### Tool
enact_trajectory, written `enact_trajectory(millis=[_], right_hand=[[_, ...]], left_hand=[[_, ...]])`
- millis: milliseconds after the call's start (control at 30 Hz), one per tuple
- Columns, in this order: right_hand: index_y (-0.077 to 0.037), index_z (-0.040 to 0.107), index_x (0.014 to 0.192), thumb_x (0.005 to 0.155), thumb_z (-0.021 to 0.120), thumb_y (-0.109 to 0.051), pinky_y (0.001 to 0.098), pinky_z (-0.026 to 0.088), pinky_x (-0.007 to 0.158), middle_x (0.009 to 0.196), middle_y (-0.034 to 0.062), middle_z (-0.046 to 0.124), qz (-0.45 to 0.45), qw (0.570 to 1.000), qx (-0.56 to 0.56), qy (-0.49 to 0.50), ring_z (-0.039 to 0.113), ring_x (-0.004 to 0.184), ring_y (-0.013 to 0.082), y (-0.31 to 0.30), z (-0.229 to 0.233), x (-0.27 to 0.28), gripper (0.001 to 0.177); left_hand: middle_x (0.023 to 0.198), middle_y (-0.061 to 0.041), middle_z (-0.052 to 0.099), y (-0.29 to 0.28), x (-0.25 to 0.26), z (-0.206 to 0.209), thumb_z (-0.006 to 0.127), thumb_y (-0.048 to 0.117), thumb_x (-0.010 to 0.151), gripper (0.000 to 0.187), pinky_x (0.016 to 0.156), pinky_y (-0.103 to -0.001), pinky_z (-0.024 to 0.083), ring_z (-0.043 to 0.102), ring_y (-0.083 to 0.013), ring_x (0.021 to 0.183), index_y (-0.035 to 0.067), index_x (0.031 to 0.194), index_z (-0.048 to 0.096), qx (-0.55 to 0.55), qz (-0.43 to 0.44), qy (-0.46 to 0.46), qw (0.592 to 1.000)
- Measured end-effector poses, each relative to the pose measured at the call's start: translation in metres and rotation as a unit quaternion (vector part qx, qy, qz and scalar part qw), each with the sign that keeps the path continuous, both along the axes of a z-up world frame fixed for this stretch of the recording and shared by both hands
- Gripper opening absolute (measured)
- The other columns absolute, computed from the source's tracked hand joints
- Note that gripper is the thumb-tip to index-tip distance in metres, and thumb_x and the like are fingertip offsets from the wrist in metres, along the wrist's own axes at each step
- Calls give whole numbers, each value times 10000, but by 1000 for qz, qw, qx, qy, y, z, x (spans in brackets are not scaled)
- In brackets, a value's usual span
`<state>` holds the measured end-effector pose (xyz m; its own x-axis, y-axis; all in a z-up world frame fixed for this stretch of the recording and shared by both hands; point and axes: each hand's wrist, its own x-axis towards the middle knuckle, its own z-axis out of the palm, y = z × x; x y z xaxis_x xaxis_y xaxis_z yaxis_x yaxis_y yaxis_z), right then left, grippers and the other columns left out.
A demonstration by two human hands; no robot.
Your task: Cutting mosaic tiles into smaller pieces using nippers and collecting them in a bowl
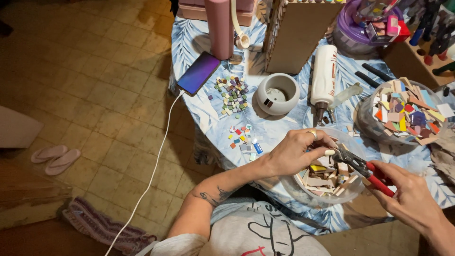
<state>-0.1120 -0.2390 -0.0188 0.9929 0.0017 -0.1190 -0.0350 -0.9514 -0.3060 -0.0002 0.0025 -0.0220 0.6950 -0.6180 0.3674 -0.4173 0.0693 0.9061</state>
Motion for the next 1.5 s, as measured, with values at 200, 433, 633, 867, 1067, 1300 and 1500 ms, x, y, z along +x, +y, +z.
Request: enact_trajectory(millis=[200, 433, 633, 867, 1067, 1300, 1500], right_hand=[[-168, 529, 1129, 608, 616, -240, 321, 452, 801, 1080, 56, 603, 3, 1000, 11, -18, 604, 912, 221, -4, -3, -4, 533], [-148, 530, 1126, 605, 634, -218, 310, 449, 794, 1078, 58, 601, 5, 1000, 14, -23, 601, 916, 214, -5, -3, -5, 536], [-93, 544, 1104, 642, 606, -292, 338, 461, 768, 1023, 106, 614, 33, 998, 16, -45, 609, 841, 247, -9, 5, 4, 507], [-24, 538, 1099, 656, 594, -173, 342, 425, 812, 1047, 132, 591, 93, 989, 30, -112, 576, 899, 264, -1, 30, 19, 471], [-11, 527, 1115, 678, 569, -157, 378, 443, 734, 1011, 144, 591, 84, 993, 29, -82, 573, 846, 289, 10, 36, 18, 462], [9, 516, 1124, 708, 571, -178, 388, 437, 703, 1016, 169, 582, 83, 993, 44, -72, 568, 844, 306, 11, 32, 17, 459], [-26, 474, 1179, 634, 576, -133, 374, 423, 621, 980, 145, 570, 63, 997, 37, -33, 562, 768, 274, 9, 30, 16, 565]], left_hand=[[906, -67, 616, 0, -1, 3, 528, 78, 799, 104, 775, -258, 474, 597, -159, 826, 58, 887, 578, 0, -8, 0, 1000], [891, -62, 616, 1, -1, 7, 547, 105, 802, 100, 732, -244, 488, 601, -147, 799, 56, 881, 583, 1, -7, 4, 1000], [895, -55, 639, 4, 8, 16, 576, 103, 792, 108, 763, -251, 490, 609, -145, 810, 96, 897, 603, -40, 26, 2, 999], [859, -25, 632, 5, 14, 30, 565, 100, 795, 94, 742, -233, 451, 594, -123, 804, 105, 878, 609, -56, 62, -23, 996], [862, -33, 625, 3, 7, 27, 545, 147, 805, 122, 735, -229, 449, 592, -125, 805, 89, 895, 603, -36, 45, 15, 998], [838, -37, 609, -2, 4, 24, 532, 117, 808, 111, 722, -223, 449, 579, -117, 784, 76, 886, 599, -30, 35, 37, 998], [809, -27, 602, -3, 2, 22, 539, 121, 815, 96, 686, -228, 445, 567, -115, 761, 59, 864, 593, -27, 38, 25, 999]])
